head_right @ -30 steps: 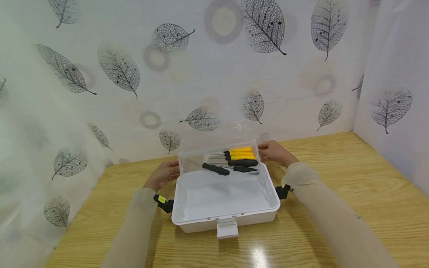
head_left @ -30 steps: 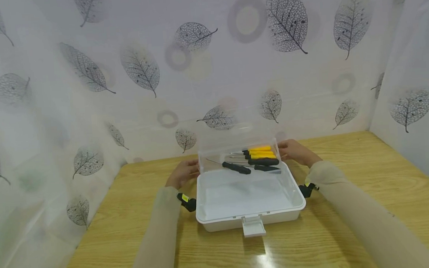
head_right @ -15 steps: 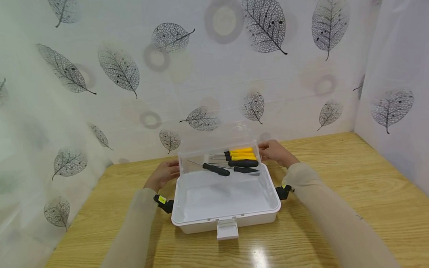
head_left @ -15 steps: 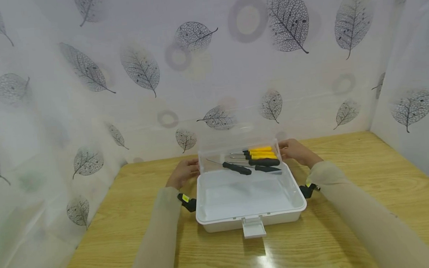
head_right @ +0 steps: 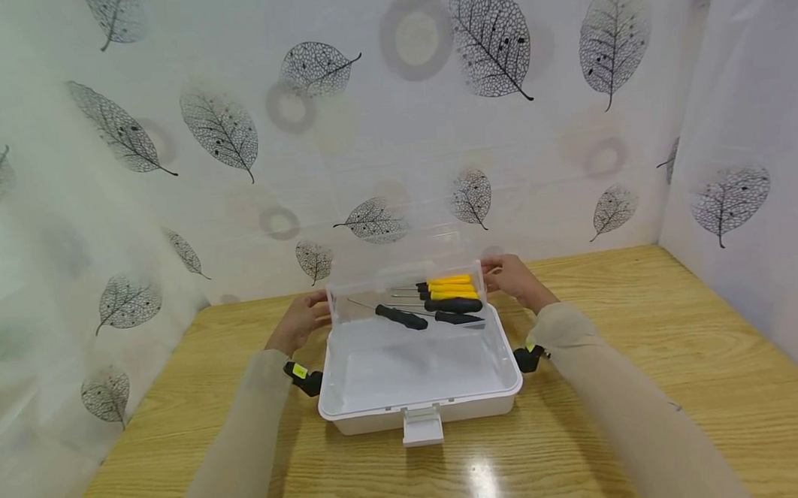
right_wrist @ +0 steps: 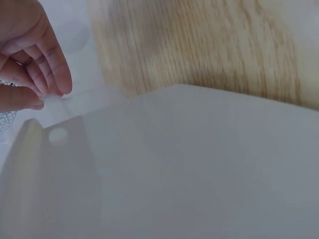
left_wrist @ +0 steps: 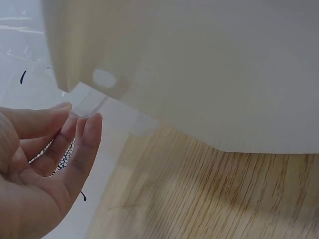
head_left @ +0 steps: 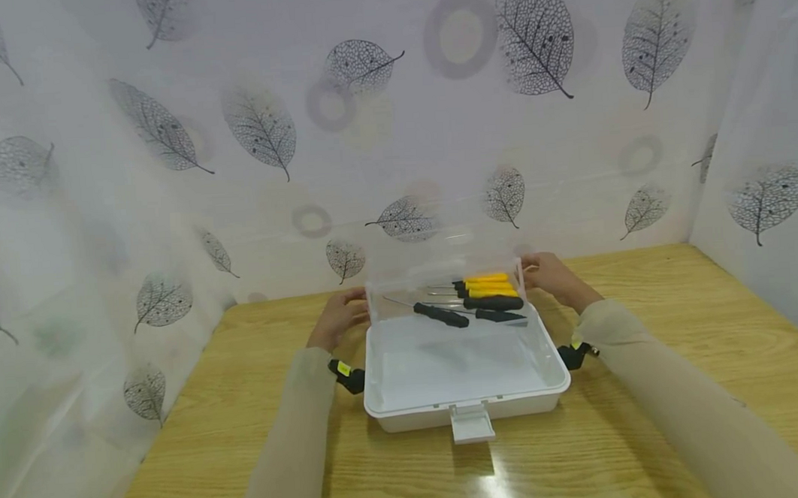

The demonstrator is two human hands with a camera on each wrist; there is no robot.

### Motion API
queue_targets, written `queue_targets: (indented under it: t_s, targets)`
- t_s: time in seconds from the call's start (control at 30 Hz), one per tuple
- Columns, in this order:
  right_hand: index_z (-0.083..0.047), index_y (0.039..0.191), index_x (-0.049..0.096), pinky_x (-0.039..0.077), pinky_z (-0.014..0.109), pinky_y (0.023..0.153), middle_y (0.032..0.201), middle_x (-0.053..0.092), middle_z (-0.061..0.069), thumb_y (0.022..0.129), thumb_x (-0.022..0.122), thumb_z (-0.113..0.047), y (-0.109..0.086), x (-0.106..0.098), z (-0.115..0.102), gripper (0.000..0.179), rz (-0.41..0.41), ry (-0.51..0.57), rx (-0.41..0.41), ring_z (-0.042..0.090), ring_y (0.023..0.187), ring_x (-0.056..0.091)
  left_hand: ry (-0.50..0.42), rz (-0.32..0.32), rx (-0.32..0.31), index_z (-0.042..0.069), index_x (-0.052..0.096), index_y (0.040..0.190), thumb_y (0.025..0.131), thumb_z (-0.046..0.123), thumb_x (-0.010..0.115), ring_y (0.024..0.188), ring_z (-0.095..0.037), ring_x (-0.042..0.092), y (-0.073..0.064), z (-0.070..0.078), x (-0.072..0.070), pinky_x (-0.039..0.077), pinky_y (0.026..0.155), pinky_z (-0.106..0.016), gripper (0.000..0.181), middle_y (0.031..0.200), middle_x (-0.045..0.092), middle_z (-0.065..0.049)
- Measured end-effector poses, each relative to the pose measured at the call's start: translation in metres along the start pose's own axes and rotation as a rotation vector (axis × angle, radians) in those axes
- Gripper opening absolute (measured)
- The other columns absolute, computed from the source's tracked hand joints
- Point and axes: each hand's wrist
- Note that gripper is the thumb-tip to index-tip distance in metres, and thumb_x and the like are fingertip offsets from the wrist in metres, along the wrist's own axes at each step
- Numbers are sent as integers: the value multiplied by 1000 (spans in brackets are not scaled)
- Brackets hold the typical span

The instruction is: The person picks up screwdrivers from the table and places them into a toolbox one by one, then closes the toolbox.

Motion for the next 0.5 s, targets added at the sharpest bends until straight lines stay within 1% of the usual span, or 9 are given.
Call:
queue_targets:
  t_s: [0.13,0.3,0.37,0.43,0.5]
  targets:
    - [12,135,39,49,45,97,131,46,31,96,48,-5,-1,1,-1,44,21,4,-5,41,117,51,0,4,19,-3,42,138,93,0,49,114,-27,54,0,0,0,48,100,-39,45,136,44,-20]
    - [11,141,31,52,42,93,134,44,33,94,49,-1,-3,0,-4,51,45,17,-33,39,113,54,4,20,28,1,45,136,92,0,52,121,-30,51,-1,1,0,48,99,-40,44,136,46,-16]
    - [10,141,30,52,43,92,135,43,34,93,50,-1,-4,0,-6,54,60,17,-40,38,112,55,2,29,41,2,46,136,92,0,53,121,-31,50,-2,2,0,49,98,-40,45,136,46,-15]
    - [8,141,34,51,45,93,136,44,32,92,52,-4,-4,-1,-7,53,77,13,-34,38,111,56,-11,40,56,2,46,136,91,-1,54,119,-30,52,-2,3,1,50,97,-39,45,136,46,-15]
    - [8,141,34,50,47,94,136,44,31,92,53,-4,-4,-2,-9,54,91,10,-27,39,112,55,-21,48,69,1,46,136,91,-1,54,117,-29,53,-2,4,1,51,96,-38,45,137,45,-15]
Point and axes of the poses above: each hand's wrist, its own y-axis towards the middle knuckle, its own x-axis out of the palm, z = x × y
